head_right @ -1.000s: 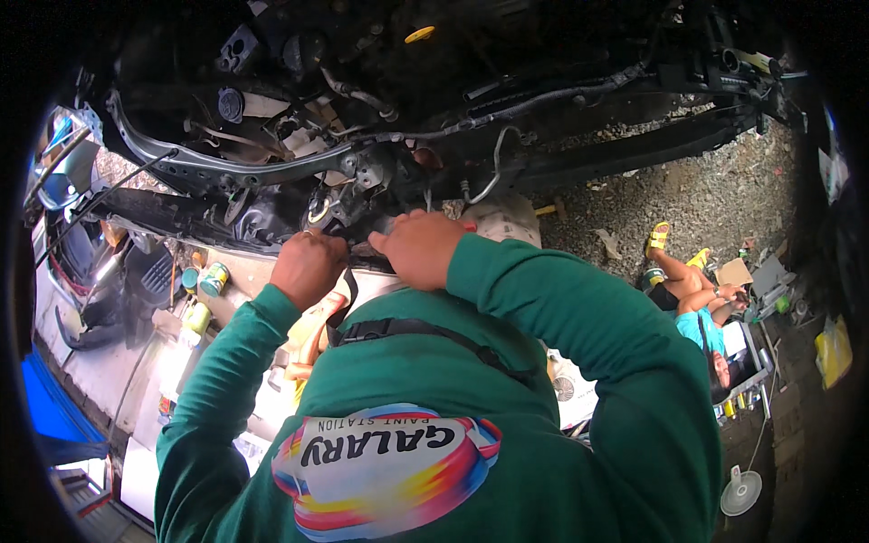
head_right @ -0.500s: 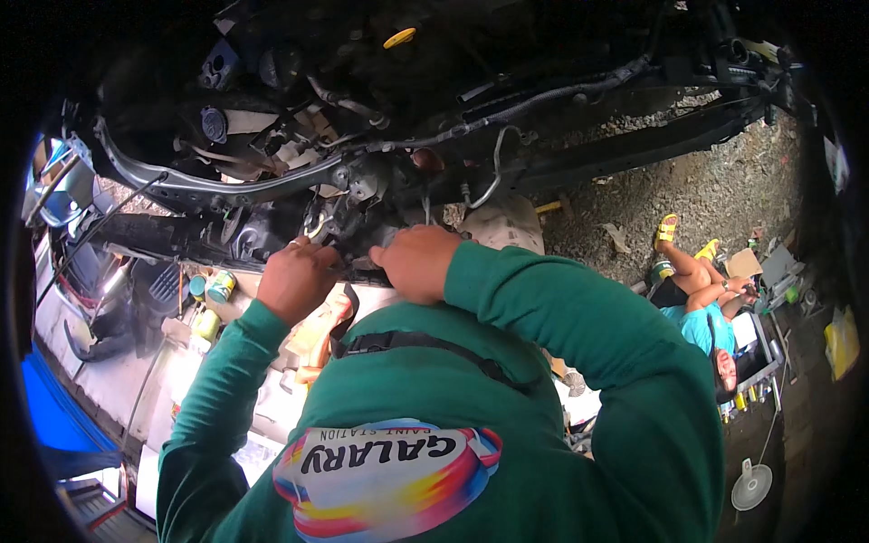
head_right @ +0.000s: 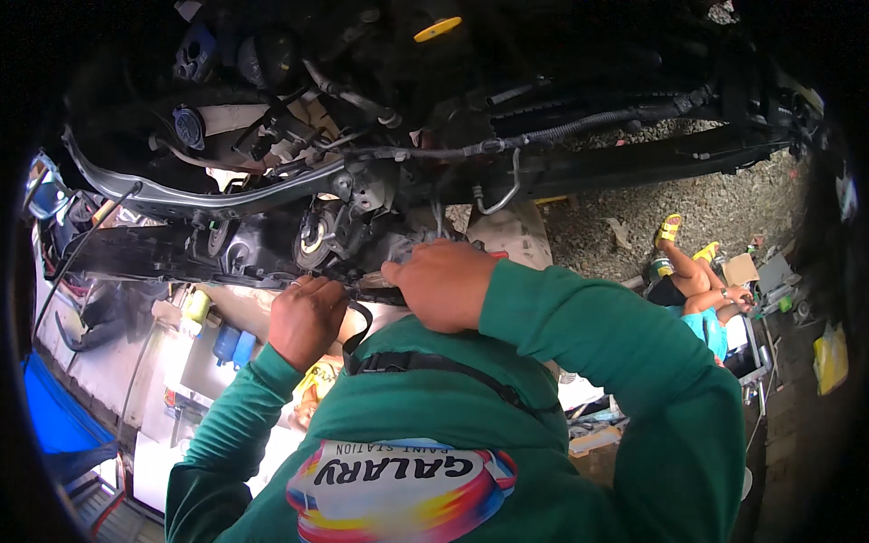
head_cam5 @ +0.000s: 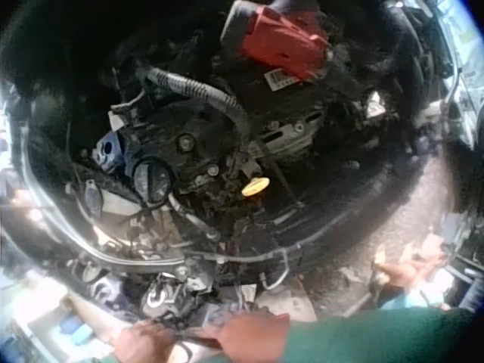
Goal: The person works on a car's headlight assembly and internal components using pliers and by hand to manipulate wiring and small parts.
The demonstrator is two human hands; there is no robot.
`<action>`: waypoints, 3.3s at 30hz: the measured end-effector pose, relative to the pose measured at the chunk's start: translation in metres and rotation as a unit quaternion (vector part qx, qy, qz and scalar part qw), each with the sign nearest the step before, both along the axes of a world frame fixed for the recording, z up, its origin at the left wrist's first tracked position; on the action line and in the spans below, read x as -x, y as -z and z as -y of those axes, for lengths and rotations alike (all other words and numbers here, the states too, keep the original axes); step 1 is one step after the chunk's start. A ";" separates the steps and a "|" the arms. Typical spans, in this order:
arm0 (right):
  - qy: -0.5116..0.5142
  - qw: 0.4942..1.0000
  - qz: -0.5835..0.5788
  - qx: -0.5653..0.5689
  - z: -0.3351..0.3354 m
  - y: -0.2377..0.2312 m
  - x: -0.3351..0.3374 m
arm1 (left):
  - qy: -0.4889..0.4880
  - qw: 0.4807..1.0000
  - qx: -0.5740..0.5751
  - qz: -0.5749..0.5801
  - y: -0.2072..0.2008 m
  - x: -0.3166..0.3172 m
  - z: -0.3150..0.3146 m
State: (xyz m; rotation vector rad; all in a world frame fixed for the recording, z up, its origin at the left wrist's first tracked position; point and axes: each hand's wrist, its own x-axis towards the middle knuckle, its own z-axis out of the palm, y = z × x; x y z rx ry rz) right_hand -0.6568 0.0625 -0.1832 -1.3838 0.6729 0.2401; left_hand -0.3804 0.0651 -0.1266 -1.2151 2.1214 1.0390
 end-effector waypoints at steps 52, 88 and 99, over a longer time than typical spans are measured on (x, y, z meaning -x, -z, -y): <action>-0.042 0.999 -0.012 -0.023 0.005 -0.014 0.006 | 0.033 0.974 -0.194 0.113 0.031 0.007 0.028; 0.052 0.997 -0.047 -0.027 -0.008 -0.012 0.044 | -0.005 0.986 -0.079 0.146 0.024 0.008 0.012; 0.045 0.993 -0.035 -0.106 0.004 -0.025 0.042 | -0.021 0.984 -0.124 0.127 0.004 0.009 0.021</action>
